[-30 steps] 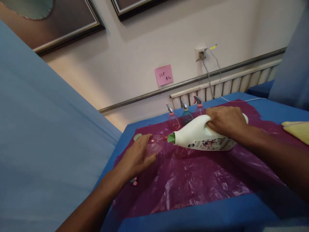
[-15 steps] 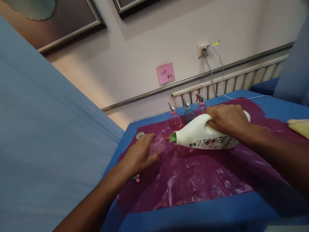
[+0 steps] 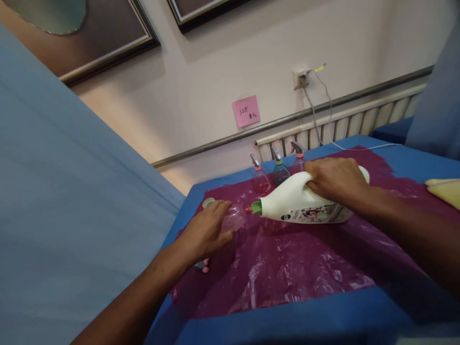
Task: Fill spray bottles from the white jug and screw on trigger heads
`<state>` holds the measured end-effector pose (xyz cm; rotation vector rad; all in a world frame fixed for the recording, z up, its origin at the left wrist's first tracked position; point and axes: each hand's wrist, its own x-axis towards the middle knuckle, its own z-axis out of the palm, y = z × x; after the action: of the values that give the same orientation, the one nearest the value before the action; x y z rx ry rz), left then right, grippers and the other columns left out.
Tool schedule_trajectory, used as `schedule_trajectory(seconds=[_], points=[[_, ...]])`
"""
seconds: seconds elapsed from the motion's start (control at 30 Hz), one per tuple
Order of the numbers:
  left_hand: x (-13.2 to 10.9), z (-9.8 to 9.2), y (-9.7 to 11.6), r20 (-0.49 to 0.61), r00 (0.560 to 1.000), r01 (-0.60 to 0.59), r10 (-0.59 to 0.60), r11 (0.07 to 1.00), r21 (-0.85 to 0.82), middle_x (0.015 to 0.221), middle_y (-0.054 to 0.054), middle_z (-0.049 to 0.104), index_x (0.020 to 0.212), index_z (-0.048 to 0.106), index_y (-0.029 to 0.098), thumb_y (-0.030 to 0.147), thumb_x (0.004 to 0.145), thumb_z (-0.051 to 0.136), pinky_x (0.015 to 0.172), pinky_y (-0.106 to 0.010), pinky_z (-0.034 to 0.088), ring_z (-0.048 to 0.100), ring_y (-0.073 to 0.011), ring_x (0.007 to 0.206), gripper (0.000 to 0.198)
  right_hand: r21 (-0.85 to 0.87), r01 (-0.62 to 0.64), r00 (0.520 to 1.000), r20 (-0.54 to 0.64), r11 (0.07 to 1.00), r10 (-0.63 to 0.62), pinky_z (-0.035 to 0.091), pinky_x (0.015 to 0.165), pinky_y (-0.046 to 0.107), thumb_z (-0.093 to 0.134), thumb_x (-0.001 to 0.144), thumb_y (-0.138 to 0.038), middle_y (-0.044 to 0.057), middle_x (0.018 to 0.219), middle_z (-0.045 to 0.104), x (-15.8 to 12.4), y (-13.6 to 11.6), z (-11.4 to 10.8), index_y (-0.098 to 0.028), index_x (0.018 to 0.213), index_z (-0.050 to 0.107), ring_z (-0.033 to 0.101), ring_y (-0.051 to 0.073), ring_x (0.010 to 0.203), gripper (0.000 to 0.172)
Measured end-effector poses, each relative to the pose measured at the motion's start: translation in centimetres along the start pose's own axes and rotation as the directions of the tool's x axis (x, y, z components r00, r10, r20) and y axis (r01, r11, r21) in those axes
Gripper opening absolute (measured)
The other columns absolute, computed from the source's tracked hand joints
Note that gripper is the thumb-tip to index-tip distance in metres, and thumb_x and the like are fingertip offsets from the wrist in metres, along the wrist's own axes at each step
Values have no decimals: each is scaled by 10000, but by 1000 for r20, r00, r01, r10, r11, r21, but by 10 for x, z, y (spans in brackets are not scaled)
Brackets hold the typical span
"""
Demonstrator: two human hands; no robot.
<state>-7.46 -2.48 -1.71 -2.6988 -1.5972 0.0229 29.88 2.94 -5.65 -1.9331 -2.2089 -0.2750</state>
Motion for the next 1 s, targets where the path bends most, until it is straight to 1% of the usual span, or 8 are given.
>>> schedule_trajectory(seconds=[0.17, 0.33, 0.5, 0.77, 0.87, 1.0], points=[[1, 1, -2, -10, 1000, -14, 15, 999, 33, 1504, -165, 679, 1509, 557, 220, 283, 902, 697, 1115, -526, 617, 680, -385, 1371, 626, 3, 10, 1000, -6, 1000, -10, 288, 684, 372, 499, 1052, -368, 199, 1106, 828, 1, 0, 1, -198, 1205, 767, 751, 325, 899, 352], [2, -2, 2, 5, 1000, 6, -6, 996, 91, 1594, -203, 637, 1539, 537, 181, 274, 906, 693, 1171, -564, 596, 641, -408, 1453, 659, 42, -2, 1000, -19, 999, 3, 353, 720, 381, 569, 1039, -379, 180, 1081, 821, 2, 1, 5, -241, 1209, 790, 723, 319, 878, 311], [3, -7, 7, 32, 999, 27, -32, 988, 154, 1627, -201, 625, 1566, 540, 172, 268, 916, 692, 1188, -537, 588, 634, -395, 1477, 675, 63, -4, 999, -32, 998, 6, 372, 739, 384, 599, 1024, -382, 168, 1062, 815, 3, 2, 8, -245, 1214, 812, 723, 318, 881, 316], [4, -12, 11, 60, 998, 23, -37, 977, 210, 1642, -192, 618, 1591, 543, 162, 235, 905, 706, 1202, -517, 563, 630, -381, 1468, 709, 0, 16, 999, -40, 1000, -16, 296, 684, 363, 582, 1026, -380, 162, 1052, 831, 2, 0, 6, -234, 1191, 796, 728, 303, 852, 307], [5, -14, 13, 63, 997, 20, -35, 976, 215, 1628, -205, 626, 1578, 567, 143, 233, 898, 716, 1174, -525, 577, 635, -395, 1449, 702, -15, 20, 999, -43, 1000, -21, 264, 671, 364, 569, 1031, -377, 170, 1044, 832, 2, 0, 6, -226, 1186, 791, 732, 309, 848, 309], [8, -16, 16, 73, 997, 21, -39, 973, 228, 1597, -203, 648, 1578, 574, 142, 244, 907, 709, 1136, -520, 589, 656, -400, 1414, 693, -16, 19, 999, -28, 1000, -19, 256, 671, 367, 554, 1036, -362, 168, 1010, 828, 2, -1, 5, -223, 1189, 793, 730, 310, 843, 316]])
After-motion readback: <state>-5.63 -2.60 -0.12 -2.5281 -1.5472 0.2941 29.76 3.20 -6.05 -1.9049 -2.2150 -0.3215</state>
